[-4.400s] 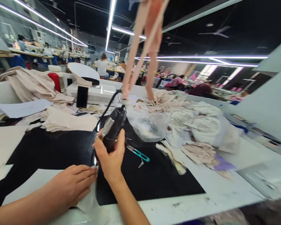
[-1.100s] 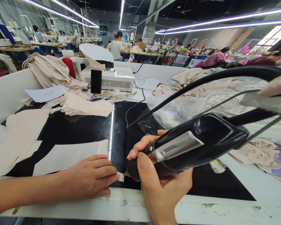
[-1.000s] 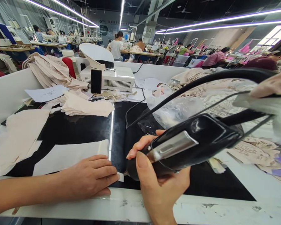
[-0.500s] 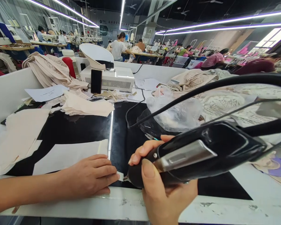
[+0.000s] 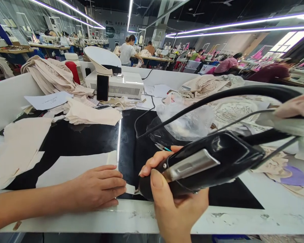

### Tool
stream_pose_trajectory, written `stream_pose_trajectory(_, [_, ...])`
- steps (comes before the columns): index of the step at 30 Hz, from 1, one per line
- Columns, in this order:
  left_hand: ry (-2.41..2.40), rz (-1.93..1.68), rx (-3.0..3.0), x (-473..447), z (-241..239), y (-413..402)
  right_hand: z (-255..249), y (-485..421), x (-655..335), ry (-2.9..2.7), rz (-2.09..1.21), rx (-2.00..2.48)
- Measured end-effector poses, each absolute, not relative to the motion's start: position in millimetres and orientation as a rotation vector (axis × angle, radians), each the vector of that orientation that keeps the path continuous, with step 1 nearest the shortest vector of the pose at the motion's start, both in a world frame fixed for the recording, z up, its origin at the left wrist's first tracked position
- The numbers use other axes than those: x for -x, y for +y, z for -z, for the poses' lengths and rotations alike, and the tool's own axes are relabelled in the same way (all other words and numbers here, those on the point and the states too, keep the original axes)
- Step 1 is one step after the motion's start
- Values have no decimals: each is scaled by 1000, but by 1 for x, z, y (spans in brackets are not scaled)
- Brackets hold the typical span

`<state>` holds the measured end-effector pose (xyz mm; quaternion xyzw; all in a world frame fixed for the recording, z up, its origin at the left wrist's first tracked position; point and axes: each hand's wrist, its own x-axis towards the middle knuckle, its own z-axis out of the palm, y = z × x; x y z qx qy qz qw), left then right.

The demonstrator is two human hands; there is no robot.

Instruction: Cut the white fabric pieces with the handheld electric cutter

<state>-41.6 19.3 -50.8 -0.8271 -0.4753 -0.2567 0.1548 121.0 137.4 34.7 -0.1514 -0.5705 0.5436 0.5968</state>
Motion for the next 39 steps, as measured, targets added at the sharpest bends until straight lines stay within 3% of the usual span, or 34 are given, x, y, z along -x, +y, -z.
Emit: stream_pose_trajectory(39, [-1408,763,2379,41,53,20,-39,133,-91,-1258,-1299,378])
